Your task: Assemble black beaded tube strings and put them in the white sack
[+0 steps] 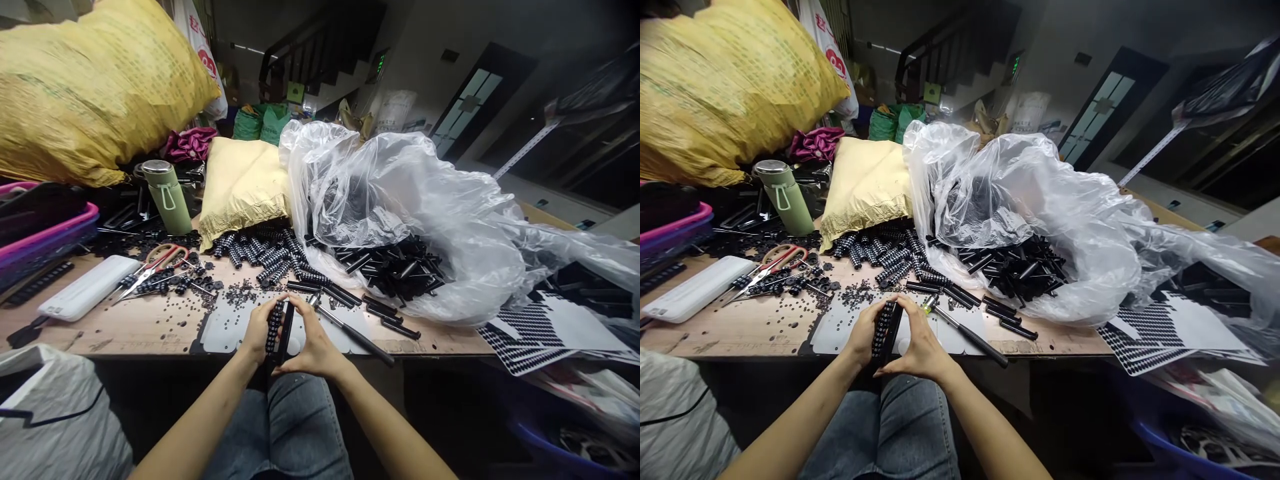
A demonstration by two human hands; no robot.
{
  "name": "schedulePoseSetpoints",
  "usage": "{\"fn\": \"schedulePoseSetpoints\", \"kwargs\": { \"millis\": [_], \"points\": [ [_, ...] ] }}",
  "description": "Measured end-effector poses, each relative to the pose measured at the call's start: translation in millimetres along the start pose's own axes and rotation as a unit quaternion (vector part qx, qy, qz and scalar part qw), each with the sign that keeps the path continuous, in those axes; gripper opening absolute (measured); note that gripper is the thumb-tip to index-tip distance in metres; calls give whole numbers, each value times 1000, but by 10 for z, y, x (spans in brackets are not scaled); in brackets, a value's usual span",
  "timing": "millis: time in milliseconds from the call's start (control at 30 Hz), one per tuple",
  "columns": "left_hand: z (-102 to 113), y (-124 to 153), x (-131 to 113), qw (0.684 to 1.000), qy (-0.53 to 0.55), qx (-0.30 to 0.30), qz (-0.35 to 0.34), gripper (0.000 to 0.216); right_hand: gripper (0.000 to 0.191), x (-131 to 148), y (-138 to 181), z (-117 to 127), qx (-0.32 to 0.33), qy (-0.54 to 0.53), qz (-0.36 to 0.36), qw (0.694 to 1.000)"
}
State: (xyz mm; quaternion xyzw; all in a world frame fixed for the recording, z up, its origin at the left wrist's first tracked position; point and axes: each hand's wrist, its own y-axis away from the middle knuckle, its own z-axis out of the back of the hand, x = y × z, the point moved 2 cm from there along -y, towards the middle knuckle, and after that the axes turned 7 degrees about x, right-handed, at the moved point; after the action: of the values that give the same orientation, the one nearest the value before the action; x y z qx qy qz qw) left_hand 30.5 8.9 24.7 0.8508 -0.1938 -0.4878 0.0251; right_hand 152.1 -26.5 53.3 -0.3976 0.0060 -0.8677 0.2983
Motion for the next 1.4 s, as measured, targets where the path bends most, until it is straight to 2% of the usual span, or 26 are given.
{"fn": "schedulePoseSetpoints", "kwargs": {
  "millis": [167, 333, 400, 467, 500, 533, 600, 667, 733, 800, 867, 900, 967, 1067, 1133, 1233, 1300, 1400],
  "points": [
    [-99, 70, -9, 998, 3, -10, 63, 29, 110, -52, -25, -67, 24, -41, -12, 999],
    [-110, 37, -53, 995, -29, -21, 92, 25, 105, -130, -17, -156, -10, -48, -61, 997],
    [-71, 4, -37, 994, -82, -10, 73, 27, 103, -162, -27, -225, -30, -38, -80, 996],
    [-14, -7, 5, 979, -206, -3, -6, 29, 102, -199, -42, -317, -50, -20, -93, 994],
    [14, 1, 37, 955, -292, -1, -61, 31, 99, -219, -45, -361, -62, -7, -97, 993],
    [41, 16, 78, 917, -381, -1, -117, 34, 95, -241, -41, -396, -73, 10, -100, 992],
    [95, 51, 175, 820, -538, 5, -195, 42, 84, -294, 6, -414, -85, 54, -100, 990],
    [151, 68, 258, 730, -643, 38, -228, 43, 75, -377, 134, -325, -84, 115, -118, 983],
    [209, 61, 289, 660, -706, 81, -245, 42, 63, -494, 341, -116, -95, 201, -186, 957],
    [261, 41, 274, 614, -735, 116, -264, 41, 37, -597, 569, 149, -112, 295, -281, 906],
    [302, 19, 241, 591, -745, 132, -280, 41, 27, -627, 731, 352, -89, 343, -345, 869],
    [317, 11, 228, 582, -749, 138, -284, 41, 29, -607, 775, 405, -69, 337, -363, 866],
    [336, 3, 214, 563, -761, 147, -288, 43, 32, -498, 801, 411, -42, 270, -374, 886],
    [335, 13, 211, 533, -783, 146, -286, 43, 37, -265, 773, 262, -54, 158, -353, 920],
    [307, 29, 219, 516, -800, 131, -278, 42, 37, -159, 769, 154, -45, 155, -359, 919],
    [212, 61, 276, 497, -822, 98, -259, 39, 36, -69, 761, 92, 5, 180, -388, 904],
    [129, 85, 349, 494, -827, 80, -258, 38, 37, 30, 703, 114, -10, 159, -368, 916],
    [54, 113, 488, 494, -826, 71, -263, 57, 38, 232, 548, 90, -62, 98, -303, 946]
  ]
}}
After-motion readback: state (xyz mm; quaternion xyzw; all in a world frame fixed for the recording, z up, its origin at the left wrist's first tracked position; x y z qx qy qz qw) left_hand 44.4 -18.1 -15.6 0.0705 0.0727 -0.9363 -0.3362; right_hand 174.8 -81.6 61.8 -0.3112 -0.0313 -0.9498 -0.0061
